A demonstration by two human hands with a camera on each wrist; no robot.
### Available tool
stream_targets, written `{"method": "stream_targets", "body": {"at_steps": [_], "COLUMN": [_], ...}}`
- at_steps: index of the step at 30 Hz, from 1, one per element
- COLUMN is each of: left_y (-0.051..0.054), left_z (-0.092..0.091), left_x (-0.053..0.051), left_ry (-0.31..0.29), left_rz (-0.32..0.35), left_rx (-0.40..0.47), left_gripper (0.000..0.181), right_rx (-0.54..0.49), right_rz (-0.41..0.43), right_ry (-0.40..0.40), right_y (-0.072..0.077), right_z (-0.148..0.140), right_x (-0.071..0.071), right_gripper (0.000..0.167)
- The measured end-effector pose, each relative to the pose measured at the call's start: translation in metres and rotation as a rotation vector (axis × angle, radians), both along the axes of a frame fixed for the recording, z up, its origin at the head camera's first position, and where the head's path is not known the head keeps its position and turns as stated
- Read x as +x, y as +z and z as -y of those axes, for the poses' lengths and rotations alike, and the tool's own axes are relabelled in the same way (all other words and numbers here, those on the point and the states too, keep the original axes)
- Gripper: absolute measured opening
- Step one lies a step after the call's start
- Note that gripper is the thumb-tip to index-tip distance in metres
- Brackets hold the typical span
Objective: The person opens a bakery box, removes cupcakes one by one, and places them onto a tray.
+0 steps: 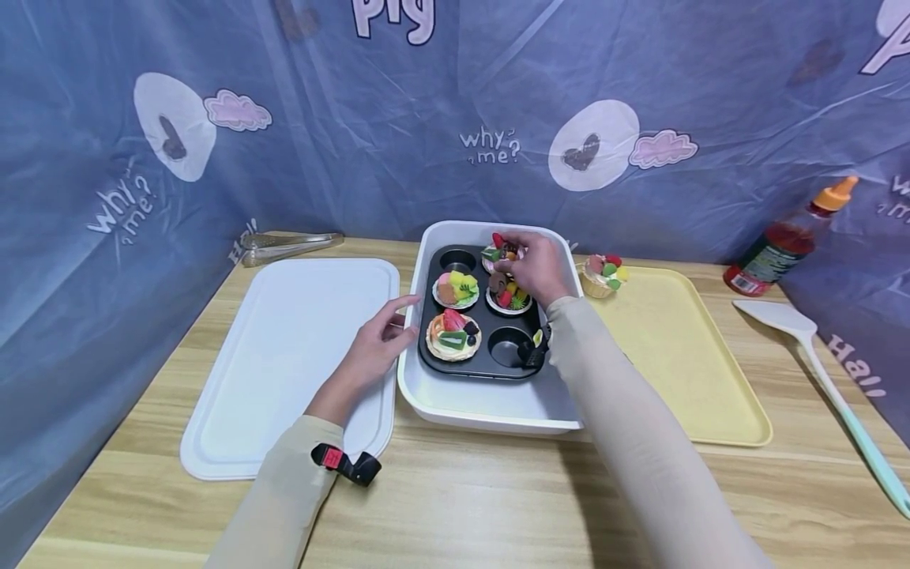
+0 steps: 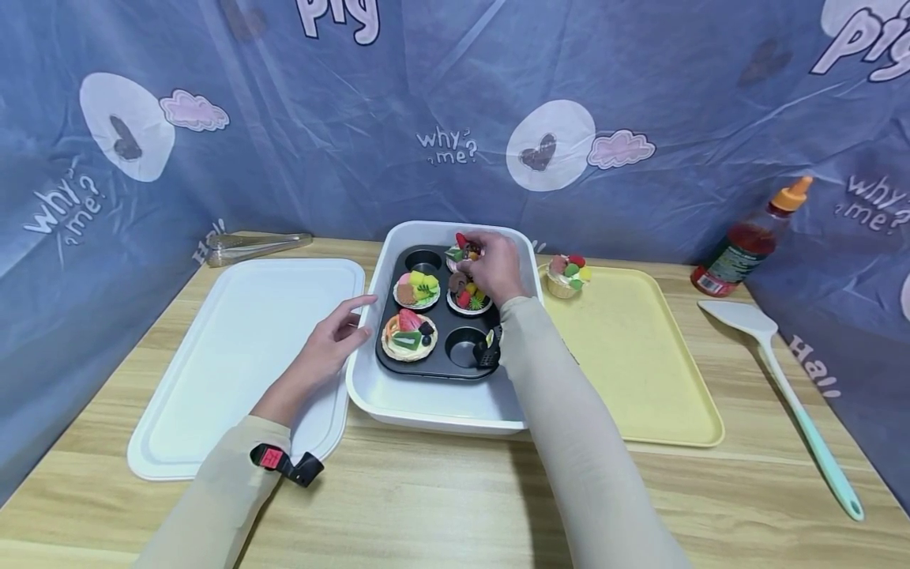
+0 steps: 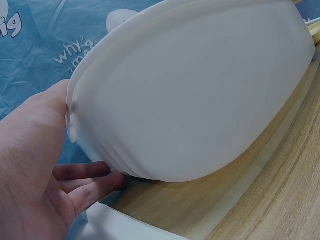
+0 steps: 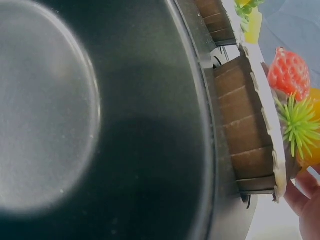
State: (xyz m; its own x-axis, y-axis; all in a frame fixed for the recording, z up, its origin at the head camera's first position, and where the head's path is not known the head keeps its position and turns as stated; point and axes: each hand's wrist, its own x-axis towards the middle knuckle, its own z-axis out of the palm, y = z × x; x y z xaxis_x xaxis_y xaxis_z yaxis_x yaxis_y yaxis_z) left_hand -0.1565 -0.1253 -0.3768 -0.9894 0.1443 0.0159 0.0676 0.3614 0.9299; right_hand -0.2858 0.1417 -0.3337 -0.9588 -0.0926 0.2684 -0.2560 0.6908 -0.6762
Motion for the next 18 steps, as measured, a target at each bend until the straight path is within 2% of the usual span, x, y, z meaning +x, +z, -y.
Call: {"method": "stream_targets", "body": {"at_steps": [7, 18], "left_y": [-0.0011, 0.0009], "left_z": [-0.0001, 0.0000], "left_x": [-0.0007, 0.0006], "left_ry": [0.001, -0.001], "left_rz": [-0.003, -0.003], "left_rx": [-0.007, -0.006], "left_gripper": [0.051, 0.051], "right_rx": [-0.008, -0.013], "right_rz": [-0.045, -0.105], "right_ry": [0.020, 0.005], "right_y": [0.0006, -0.0010], "right_z": [-0.0001, -0.0011], "right_x": [0.0005, 0.0009], "right_gripper": [0.049, 0.043]}}
